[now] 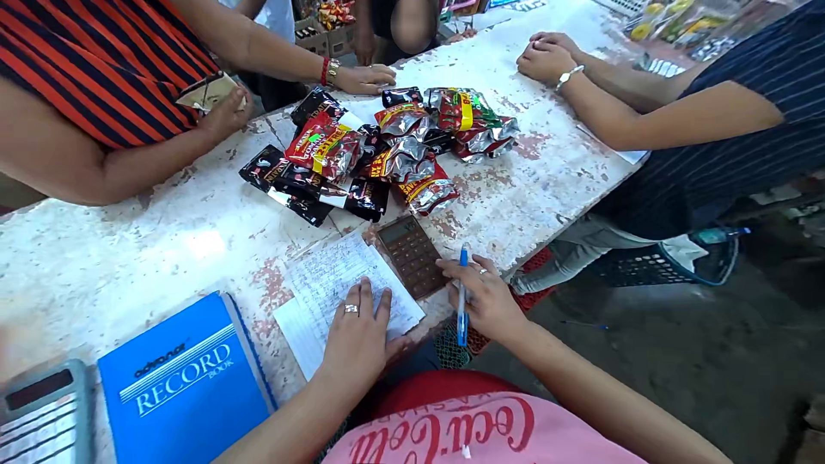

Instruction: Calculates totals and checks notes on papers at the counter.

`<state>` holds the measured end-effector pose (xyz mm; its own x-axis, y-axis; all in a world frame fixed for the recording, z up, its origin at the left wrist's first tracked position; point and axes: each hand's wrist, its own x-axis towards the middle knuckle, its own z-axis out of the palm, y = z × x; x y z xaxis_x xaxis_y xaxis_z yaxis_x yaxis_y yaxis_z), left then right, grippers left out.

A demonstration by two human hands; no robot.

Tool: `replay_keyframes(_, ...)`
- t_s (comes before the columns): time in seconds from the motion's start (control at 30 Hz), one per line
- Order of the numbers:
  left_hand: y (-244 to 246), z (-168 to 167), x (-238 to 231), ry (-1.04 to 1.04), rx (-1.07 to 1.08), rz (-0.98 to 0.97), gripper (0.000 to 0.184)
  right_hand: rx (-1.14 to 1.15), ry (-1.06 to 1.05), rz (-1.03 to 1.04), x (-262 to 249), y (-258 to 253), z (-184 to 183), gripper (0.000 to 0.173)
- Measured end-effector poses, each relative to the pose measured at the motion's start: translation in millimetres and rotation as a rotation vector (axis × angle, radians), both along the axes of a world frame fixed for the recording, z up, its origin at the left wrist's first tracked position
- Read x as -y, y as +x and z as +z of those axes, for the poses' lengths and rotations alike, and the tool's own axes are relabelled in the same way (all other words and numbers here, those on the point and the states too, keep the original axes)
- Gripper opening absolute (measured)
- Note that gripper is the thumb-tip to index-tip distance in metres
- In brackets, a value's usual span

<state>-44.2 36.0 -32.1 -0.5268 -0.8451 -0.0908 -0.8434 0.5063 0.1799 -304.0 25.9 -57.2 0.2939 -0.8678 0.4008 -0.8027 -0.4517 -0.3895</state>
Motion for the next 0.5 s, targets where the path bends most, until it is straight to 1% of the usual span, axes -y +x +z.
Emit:
replay_keyframes(0.07, -0.2, 1.4, 0.1, 0.026, 0.012, 0.005, 0.081, 0.001, -0.005, 0.008, -5.2, -3.0, -3.4, 0.026)
replay_keyframes(0.17, -0.3, 0.1, -0.3, 0.005, 0.004, 0.003, 0.081, 0.008, -0.009, -0.002, -9.6, -3.4, -6.1, 0.026)
replay_keyframes(0.5, -0.5, 0.8, -0.8, 0.026, 0.006, -0.012, 0.084, 0.004, -0.006, -0.018, -10.4, -3.3, -9.5, 0.027)
